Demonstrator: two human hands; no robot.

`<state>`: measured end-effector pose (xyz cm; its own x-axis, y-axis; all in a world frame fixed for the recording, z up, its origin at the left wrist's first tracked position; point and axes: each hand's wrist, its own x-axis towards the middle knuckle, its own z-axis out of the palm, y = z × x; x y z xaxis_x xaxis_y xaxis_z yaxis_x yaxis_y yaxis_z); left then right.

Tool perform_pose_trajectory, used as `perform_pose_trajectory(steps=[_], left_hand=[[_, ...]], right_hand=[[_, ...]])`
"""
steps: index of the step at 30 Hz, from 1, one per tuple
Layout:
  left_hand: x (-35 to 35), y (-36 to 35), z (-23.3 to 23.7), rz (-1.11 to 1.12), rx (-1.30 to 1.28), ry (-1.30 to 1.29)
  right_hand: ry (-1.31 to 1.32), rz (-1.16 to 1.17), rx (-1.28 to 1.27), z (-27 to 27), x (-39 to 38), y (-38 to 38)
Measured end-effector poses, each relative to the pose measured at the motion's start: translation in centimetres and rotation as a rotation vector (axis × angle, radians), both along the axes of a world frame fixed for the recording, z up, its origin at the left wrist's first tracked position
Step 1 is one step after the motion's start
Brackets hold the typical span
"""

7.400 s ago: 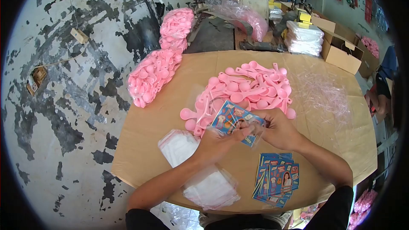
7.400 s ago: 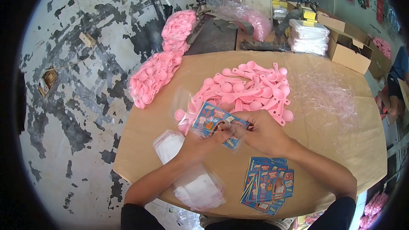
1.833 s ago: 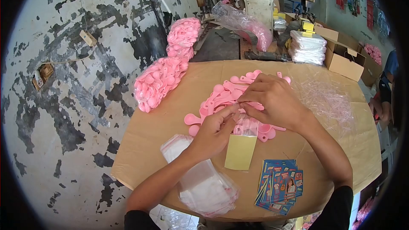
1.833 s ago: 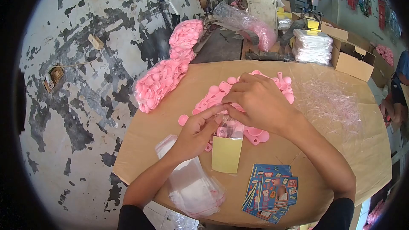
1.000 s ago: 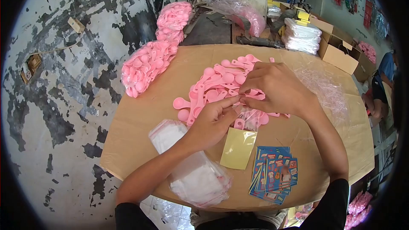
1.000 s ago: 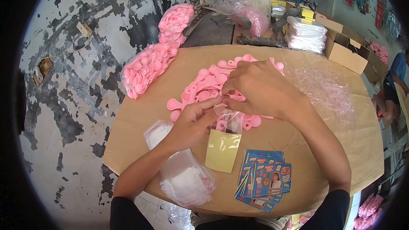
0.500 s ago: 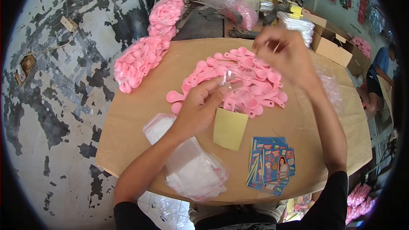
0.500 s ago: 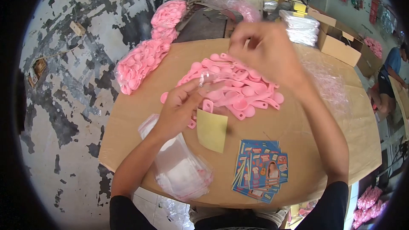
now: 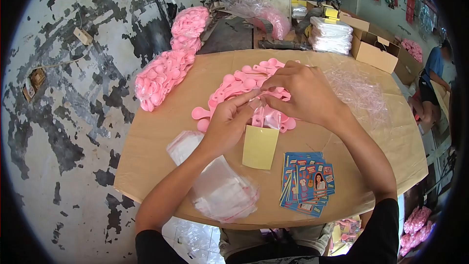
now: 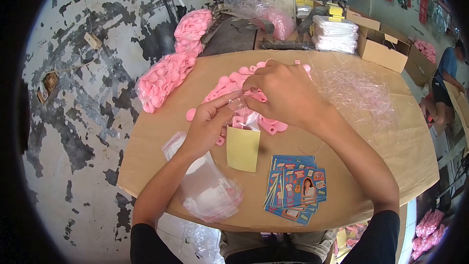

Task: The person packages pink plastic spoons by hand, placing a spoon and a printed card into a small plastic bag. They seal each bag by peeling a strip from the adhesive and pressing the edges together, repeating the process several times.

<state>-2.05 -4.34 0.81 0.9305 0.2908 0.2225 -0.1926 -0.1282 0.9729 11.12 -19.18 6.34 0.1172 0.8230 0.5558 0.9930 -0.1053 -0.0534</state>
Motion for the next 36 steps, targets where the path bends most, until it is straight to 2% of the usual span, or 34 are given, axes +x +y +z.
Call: perform_pose_trajectory(steps=[2,5,10,13,17,20,22,24,26,28,29,30,31,32,33,36], left_hand=[[0.1,0.0,-0.1,0.012,0.017,-0.006],[-0.5,0.0,0.3,0.007,0.115,0.028],[-1.0,0.2,0.4,-0.038,0.255,0.108],[-0.3,0.4,-0.8,-0.057,0.266,-0.04],[-0.5,0.3,0.1,-0.084,0.132,-0.065],[-0.7,0.6,0.7,-0.131,0.013,-0.118],[-0.8,0.3,1.2,-0.148,-0.144,-0.09],[-0.6,1.1,1.2,-0.164,-0.193,-0.062],[-0.6,1.8,1.0,-0.157,-0.241,-0.047],[-0.5,2.1,0.8,-0.139,-0.281,-0.042],[-0.4,2.0,0.9,-0.136,-0.332,-0.016],[-0.2,1.8,1.1,-0.136,-0.384,0.008],[-0.1,1.6,1.2,-0.134,-0.432,0.027],[0.1,1.7,1.2,-0.154,-0.493,0.104],[0.4,2.0,1.3,-0.18,-0.428,0.117],[0.9,2.7,-0.7,-0.228,-0.312,0.154]], right_hand=[[0.033,-0.025,-0.015,-0.3,-0.2,0.2],[0.036,0.022,0.135,-1.4,0.5,0.8],[0.024,-0.009,0.089,-1.3,0.8,0.7],[0.087,-0.004,0.082,-0.8,0.5,0.6],[0.186,-0.038,0.17,-0.1,0.0,0.5],[0.173,0.052,0.429,1.1,0.9,0.1],[0.303,0.144,0.499,3.1,2.6,-1.5],[0.521,0.074,0.348,7.0,1.8,-5.7],[0.443,0.226,0.153,8.5,4.1,-10.0],[0.879,0.483,0.128,6.0,8.7,-12.7],[1.063,0.256,0.124,3.4,11.1,-13.9],[0.853,-0.107,-0.075,2.0,10.5,-12.9],[0.186,-0.214,-0.278,-2.1,13.8,-14.3],[0.212,-0.342,-0.142,-3.2,13.5,-14.4],[0.24,-0.461,0.01,-3.7,12.9,-14.1],[0.238,-0.485,0.2,0.5,10.7,-13.0]])
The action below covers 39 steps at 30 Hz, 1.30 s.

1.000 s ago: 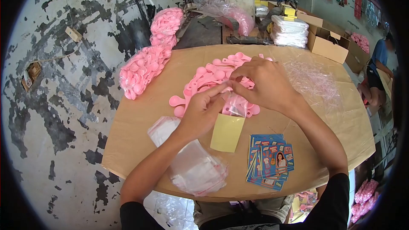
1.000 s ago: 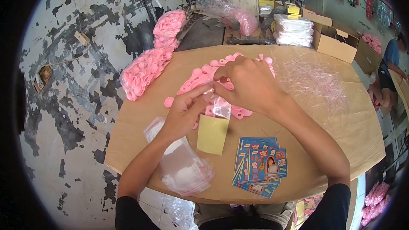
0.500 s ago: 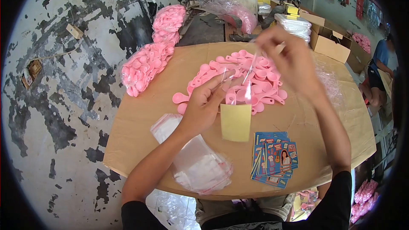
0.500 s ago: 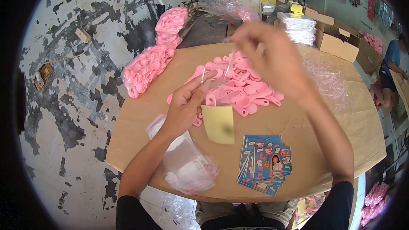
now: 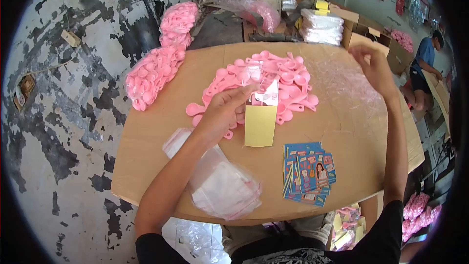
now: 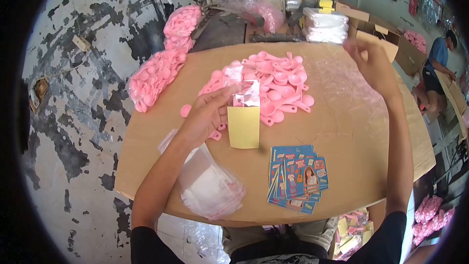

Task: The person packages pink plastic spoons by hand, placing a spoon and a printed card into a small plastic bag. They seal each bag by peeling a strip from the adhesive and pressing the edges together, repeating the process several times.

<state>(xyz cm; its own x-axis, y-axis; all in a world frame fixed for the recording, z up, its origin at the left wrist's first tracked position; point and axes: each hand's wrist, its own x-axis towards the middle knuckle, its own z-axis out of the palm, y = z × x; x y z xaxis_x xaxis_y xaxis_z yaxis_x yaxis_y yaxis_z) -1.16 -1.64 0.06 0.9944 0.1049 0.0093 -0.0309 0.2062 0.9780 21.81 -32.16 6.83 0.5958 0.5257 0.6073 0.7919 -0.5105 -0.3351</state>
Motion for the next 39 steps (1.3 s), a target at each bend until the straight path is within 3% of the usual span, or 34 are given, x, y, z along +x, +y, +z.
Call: perform_pose_trajectory(steps=[1,2,6,9,15,21,24,26,29,36,39], left_hand=[[0.1,0.2,-0.6,-0.005,0.005,-0.023],[0.1,-0.3,-0.3,0.017,-0.027,-0.051],[-0.5,-1.2,0.6,0.012,-0.055,-0.116],[-0.5,-1.1,0.5,0.099,-0.032,-0.055],[-0.2,-1.2,0.4,0.172,-0.003,-0.021],[-0.3,-1.9,0.3,0.142,0.021,-0.002],[0.0,-1.1,-0.2,0.078,-0.016,0.026],[0.0,-0.4,0.0,0.029,-0.059,0.054],[0.0,-0.4,-0.2,0.06,0.164,-0.003],[0.0,0.6,-0.7,0.041,0.323,-0.065],[-0.3,0.5,0.0,0.017,0.342,-0.081]], right_hand=[[0.034,0.049,0.049,1.4,-2.8,1.6],[0.138,0.256,0.148,0.6,-3.2,2.7],[0.32,0.669,-0.118,-1.6,-11.2,9.2],[0.618,0.688,-0.047,-4.2,-11.4,12.8],[0.81,0.732,0.128,-5.1,-10.3,13.3],[0.818,0.895,0.061,-6.3,-8.2,12.8],[0.918,0.853,0.085,-5.6,-8.4,11.9],[0.888,0.834,0.093,-6.2,-8.2,12.0],[0.858,0.789,0.093,-6.4,-8.1,11.9],[0.737,0.74,0.116,-6.9,-8.0,12.0],[0.638,0.839,0.103,-7.1,-7.0,11.3]])
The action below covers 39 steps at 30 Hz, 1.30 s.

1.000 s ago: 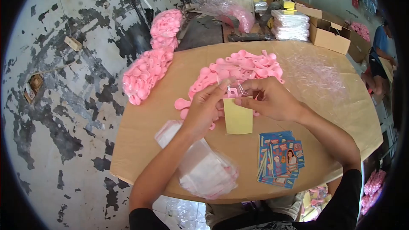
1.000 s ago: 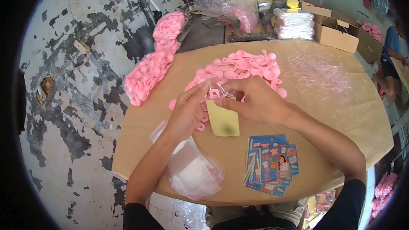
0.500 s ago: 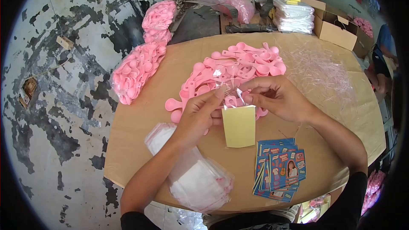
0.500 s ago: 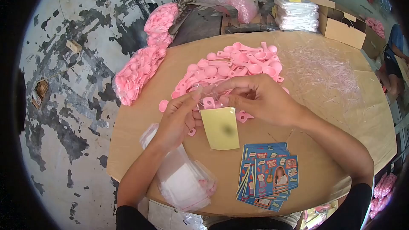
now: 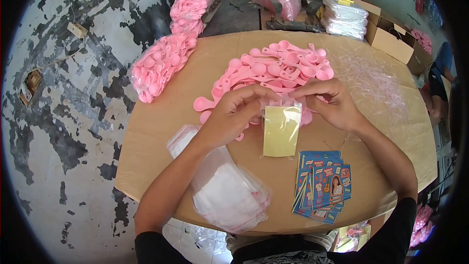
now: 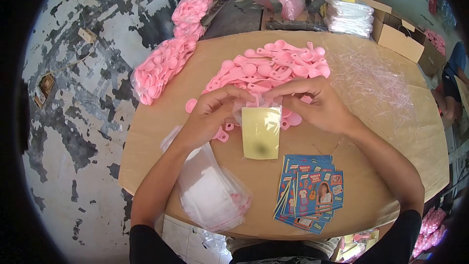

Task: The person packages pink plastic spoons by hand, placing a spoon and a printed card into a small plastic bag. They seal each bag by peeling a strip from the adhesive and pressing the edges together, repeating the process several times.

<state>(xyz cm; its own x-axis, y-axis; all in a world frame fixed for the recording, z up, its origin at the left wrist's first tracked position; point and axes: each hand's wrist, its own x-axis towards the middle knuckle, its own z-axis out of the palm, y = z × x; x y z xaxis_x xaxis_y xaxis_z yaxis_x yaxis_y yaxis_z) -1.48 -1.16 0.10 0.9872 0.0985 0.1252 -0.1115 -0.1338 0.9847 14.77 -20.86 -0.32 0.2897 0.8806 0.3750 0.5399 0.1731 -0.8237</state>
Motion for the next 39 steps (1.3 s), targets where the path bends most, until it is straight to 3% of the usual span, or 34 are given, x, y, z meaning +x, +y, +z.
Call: perform_pose_trajectory(steps=[6,12,15,18,21,24,25,28,30,32,33,34,36,39], left_hand=[[0.2,0.5,-0.5,-0.004,0.056,-0.067],[0.1,0.3,-0.3,-0.035,-0.167,-0.043],[-0.1,-0.2,0.1,0.001,0.136,-0.053],[0.1,0.2,0.0,-0.001,0.126,0.066],[-0.2,0.5,0.1,-0.084,0.15,-0.001],[-1.0,0.1,1.1,0.004,0.215,0.015],[-1.7,0.3,2.3,0.001,0.182,0.047],[-4.7,1.8,4.2,0.092,0.476,-0.208],[-9.2,2.9,3.9,0.039,0.552,-0.179],[-14.0,4.1,2.4,0.011,0.84,-0.16],[-15.6,3.3,1.1,0.025,0.85,-0.136],[-17.1,2.4,-0.3,0.036,0.86,-0.113],[-18.9,0.6,-2.2,0.078,0.895,-0.072],[-18.7,-2.6,-3.8,0.171,0.947,-0.071]], right_hand=[[-0.375,0.103,0.083,0.2,1.0,0.0],[-0.358,0.067,0.055,0.3,0.8,0.0],[-0.637,0.09,0.132,0.6,1.9,0.1],[-0.328,-0.115,0.171,0.4,2.3,-0.2],[-0.077,-0.072,-0.196,3.3,-2.2,-0.5],[0.037,-0.117,-0.353,4.3,-4.8,-0.5],[-0.101,-0.113,-0.161,3.5,-3.7,-0.6],[-0.04,-0.186,-0.212,7.6,-3.3,-5.0],[-0.172,-0.145,-0.411,9.6,-3.1,-10.0],[-0.284,0.06,-0.935,13.0,-4.5,-12.1],[-0.264,0.047,-0.905,11.4,-4.0,-13.7],[-0.526,-0.063,-0.916,11.2,-5.6,-13.5],[-0.802,-0.157,-0.686,9.3,-7.7,-11.5],[-0.645,-0.062,-0.419,4.7,-10.8,-5.2]])
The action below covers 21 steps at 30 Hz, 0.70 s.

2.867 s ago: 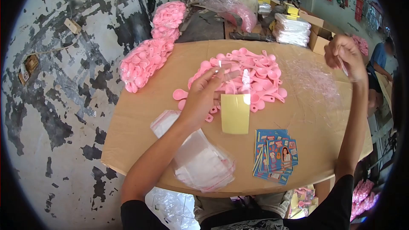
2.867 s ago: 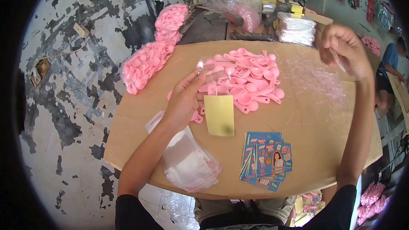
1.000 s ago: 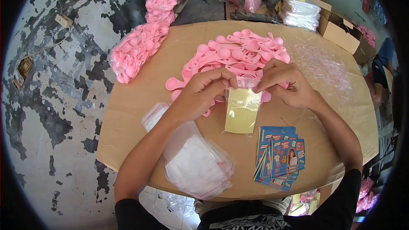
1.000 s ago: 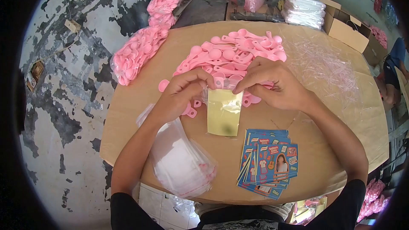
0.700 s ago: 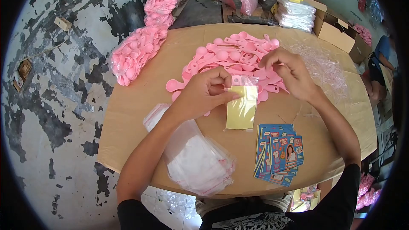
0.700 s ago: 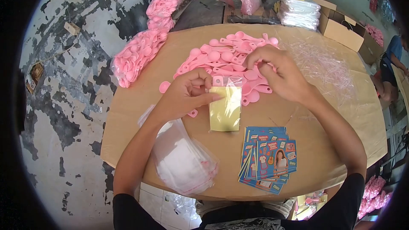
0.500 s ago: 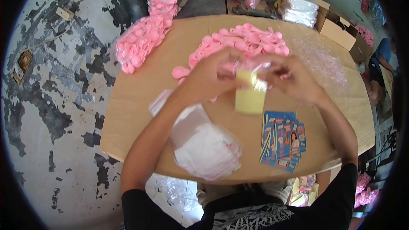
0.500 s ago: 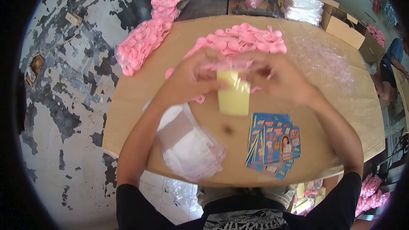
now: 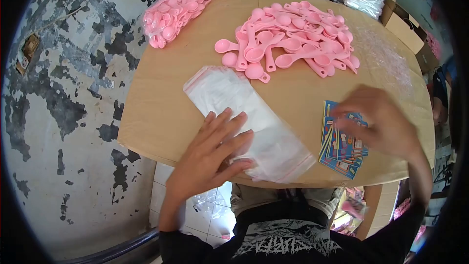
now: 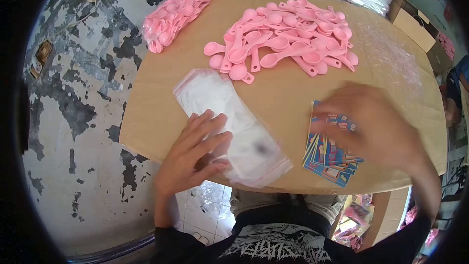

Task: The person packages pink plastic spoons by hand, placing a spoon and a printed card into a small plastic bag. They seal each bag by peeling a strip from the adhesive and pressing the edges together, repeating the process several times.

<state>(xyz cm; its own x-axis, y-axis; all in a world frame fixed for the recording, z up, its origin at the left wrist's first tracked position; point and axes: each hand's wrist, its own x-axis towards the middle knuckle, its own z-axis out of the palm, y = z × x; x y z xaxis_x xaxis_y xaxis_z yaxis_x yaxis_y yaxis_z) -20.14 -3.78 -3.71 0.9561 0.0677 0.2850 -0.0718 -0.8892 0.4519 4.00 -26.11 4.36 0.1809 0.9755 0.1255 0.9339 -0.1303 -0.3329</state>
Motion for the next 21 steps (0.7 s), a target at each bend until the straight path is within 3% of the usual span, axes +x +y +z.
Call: perform_pose_trajectory(steps=[1,3,6,9,15,21], left_hand=[[0.1,-0.4,-0.3,0.016,-0.003,-0.018],[0.2,-0.9,-0.6,0.054,0.0,-0.058],[0.0,-1.3,-0.8,0.076,-0.005,-0.149],[-0.4,-1.1,-2.1,-0.023,-0.017,-0.187],[-0.3,-1.3,-1.9,0.013,0.095,-0.141],[0.0,-1.8,2.1,-0.023,0.206,-0.089]], right_hand=[[0.044,0.058,0.021,-1.1,-1.0,2.1],[-0.024,0.151,-0.201,-1.5,-2.4,5.6],[0.353,0.076,-0.265,-2.5,-2.2,7.7],[0.424,0.133,-0.243,-3.8,-1.1,8.3],[0.225,0.112,0.098,-3.7,0.6,6.2],[0.679,-0.07,0.238,0.7,2.3,0.9]])
